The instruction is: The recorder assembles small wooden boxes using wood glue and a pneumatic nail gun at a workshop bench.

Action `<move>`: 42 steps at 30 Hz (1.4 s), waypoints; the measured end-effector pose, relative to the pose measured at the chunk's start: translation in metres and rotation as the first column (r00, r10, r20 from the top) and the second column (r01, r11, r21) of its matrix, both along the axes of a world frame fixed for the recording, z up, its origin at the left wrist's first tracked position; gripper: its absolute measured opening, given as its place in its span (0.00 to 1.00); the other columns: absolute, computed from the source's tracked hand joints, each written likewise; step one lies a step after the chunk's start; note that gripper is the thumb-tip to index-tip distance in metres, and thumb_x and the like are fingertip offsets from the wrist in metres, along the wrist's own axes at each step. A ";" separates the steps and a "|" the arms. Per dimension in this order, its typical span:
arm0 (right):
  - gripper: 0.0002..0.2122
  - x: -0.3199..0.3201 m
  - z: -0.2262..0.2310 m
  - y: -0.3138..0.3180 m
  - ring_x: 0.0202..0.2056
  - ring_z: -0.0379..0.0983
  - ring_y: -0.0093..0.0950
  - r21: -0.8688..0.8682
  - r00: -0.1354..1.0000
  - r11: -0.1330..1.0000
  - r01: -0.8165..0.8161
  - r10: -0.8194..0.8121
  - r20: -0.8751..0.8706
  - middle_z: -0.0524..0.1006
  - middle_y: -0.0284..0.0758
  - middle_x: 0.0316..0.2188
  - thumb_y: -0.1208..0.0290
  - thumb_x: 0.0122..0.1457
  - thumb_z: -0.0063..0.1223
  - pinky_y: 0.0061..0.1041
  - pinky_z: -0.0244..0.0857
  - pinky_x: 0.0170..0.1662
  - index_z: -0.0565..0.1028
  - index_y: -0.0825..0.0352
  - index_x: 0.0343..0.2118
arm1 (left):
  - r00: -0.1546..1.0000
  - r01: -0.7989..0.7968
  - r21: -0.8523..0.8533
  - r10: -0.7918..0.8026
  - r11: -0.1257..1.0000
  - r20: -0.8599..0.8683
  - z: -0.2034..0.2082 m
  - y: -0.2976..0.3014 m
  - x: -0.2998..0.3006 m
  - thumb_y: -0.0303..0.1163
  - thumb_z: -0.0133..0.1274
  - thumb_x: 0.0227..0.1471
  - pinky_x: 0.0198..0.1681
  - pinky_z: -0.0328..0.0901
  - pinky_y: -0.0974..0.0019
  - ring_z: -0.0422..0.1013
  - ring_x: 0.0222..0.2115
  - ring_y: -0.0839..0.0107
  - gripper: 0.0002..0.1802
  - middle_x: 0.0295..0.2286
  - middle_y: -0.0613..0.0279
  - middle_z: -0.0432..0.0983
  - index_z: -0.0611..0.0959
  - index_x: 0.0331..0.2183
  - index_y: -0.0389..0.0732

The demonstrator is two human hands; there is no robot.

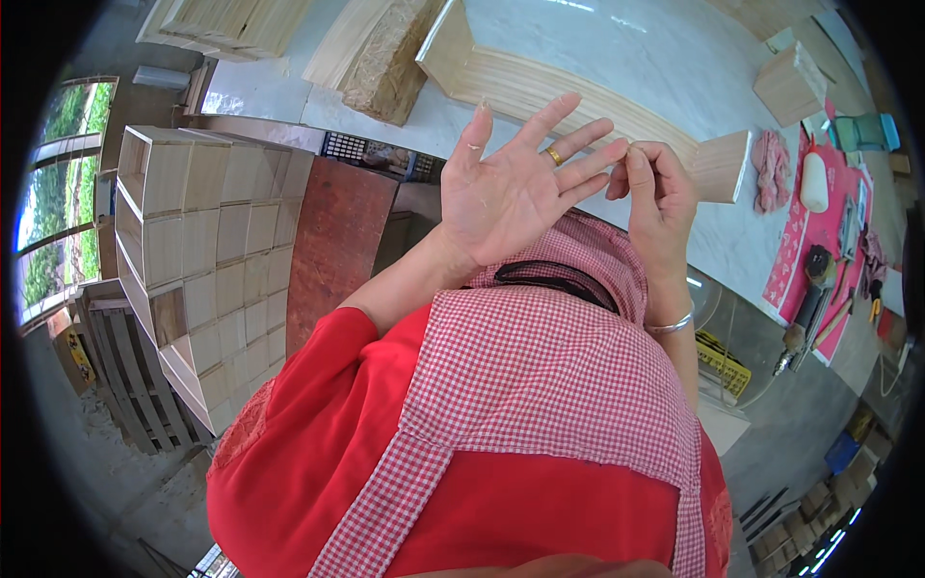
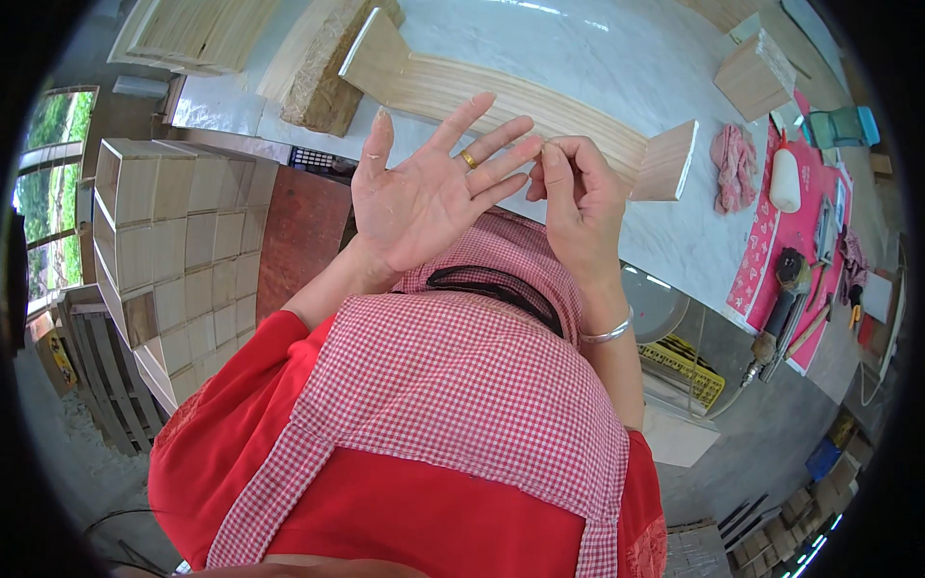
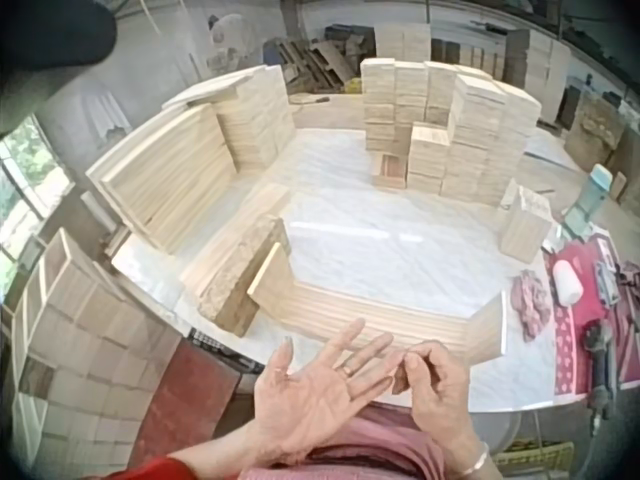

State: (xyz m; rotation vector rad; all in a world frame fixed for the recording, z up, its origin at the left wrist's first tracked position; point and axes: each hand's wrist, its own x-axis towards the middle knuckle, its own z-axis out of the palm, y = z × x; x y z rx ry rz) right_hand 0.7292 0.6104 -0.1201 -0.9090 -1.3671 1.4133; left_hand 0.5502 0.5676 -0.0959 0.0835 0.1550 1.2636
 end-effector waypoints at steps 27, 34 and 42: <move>0.10 -0.048 -0.045 -0.011 0.20 0.67 0.46 0.106 0.826 0.966 -0.236 0.143 0.545 0.69 0.50 0.20 0.70 0.63 0.45 0.41 0.62 0.26 0.70 0.70 0.26 | -0.912 -0.120 0.074 -0.081 0.990 -0.402 -0.040 0.148 -0.275 0.65 0.60 0.41 0.51 0.66 0.49 0.71 0.49 0.46 0.46 0.48 0.40 0.74 0.78 0.48 0.33; 0.03 -0.078 -0.061 0.005 0.33 0.72 0.47 0.213 0.871 0.909 -0.357 0.242 0.428 0.75 0.45 0.27 0.77 0.53 0.50 0.41 0.66 0.37 0.74 0.70 0.27 | -0.942 -0.102 0.050 -0.080 0.994 -0.327 -0.102 0.165 -0.357 0.52 0.68 0.38 0.58 0.62 0.52 0.67 0.54 0.47 0.48 0.51 0.39 0.70 0.73 0.53 0.29; 0.05 -0.077 -0.065 0.003 0.28 0.73 0.44 0.235 0.913 0.909 -0.345 0.266 0.310 0.75 0.44 0.22 0.79 0.53 0.44 0.41 0.65 0.33 0.73 0.70 0.29 | -0.948 -0.009 0.360 0.107 0.933 -0.300 -0.093 0.173 -0.382 0.53 0.63 0.47 0.64 0.54 0.56 0.57 0.62 0.48 0.52 0.59 0.37 0.60 0.62 0.61 0.27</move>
